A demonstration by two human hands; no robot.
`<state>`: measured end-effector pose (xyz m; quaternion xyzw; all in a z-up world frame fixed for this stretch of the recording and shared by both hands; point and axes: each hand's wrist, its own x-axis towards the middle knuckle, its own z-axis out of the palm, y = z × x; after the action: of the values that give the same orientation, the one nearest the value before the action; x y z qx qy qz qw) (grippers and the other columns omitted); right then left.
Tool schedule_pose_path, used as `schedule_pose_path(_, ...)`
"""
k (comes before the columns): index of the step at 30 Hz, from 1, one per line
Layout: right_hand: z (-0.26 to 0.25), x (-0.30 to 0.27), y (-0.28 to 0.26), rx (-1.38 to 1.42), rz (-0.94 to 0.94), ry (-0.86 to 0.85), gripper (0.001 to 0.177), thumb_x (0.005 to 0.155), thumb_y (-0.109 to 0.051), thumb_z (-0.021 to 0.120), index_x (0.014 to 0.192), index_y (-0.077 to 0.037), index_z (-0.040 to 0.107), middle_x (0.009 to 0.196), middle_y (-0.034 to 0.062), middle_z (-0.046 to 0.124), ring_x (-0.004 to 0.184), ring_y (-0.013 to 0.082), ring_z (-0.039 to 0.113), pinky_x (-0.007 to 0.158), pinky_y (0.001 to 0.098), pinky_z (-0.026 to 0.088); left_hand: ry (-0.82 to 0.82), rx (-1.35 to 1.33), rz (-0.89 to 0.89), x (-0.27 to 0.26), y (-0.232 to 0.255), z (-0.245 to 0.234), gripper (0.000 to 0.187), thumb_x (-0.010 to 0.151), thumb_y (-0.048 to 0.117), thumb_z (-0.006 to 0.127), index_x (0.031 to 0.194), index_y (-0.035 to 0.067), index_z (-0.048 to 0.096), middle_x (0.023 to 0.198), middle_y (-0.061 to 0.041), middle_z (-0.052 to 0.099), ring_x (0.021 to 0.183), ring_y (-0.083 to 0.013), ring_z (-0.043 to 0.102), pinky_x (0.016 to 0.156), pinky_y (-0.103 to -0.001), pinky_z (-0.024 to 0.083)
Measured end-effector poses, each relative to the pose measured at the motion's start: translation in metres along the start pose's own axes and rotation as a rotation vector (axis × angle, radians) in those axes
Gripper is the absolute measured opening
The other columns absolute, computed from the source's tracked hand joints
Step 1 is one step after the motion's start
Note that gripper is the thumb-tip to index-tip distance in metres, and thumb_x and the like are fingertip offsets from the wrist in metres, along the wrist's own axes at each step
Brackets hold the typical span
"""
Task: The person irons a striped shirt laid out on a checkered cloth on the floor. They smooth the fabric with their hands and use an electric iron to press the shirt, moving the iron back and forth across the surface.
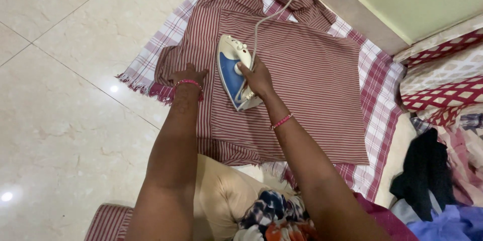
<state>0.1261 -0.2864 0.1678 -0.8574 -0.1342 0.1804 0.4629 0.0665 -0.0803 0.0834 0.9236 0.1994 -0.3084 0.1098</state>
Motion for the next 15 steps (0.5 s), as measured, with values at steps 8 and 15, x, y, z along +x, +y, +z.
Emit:
schedule_pose_path(8, -0.009, 0.062, -0.002, -0.067, -0.007, 0.008, 0.051, 0.095, -0.031, 0.068, 0.137, -0.004, 0.058, 0.086, 0.0089, 0.074, 0.052, 0.0163, 0.065, 0.05, 0.0317, 0.054, -0.018, -0.028, -0.042, -0.009, 0.01, -0.017, 0.08, 0.097, 0.032, 0.068, 0.16, 0.05, 0.023, 0.17, -0.012, 0.016, 0.138, -0.0481, 0.048, 0.106, -0.077, 0.035)
schedule_pose_path(15, -0.008, 0.104, -0.004, -0.123, -0.04, 0.039, 0.046, 0.096, -0.031, 0.068, 0.13, -0.001, 0.062, 0.083, 0.0095, 0.075, 0.051, 0.0175, 0.067, 0.052, 0.035, 0.055, 0.008, 0.003, -0.054, -0.008, 0.018, -0.018, 0.068, 0.103, 0.034, 0.057, 0.161, 0.044, 0.024, 0.168, -0.017, 0.019, 0.13, -0.049, 0.057, 0.105, -0.077, 0.038)
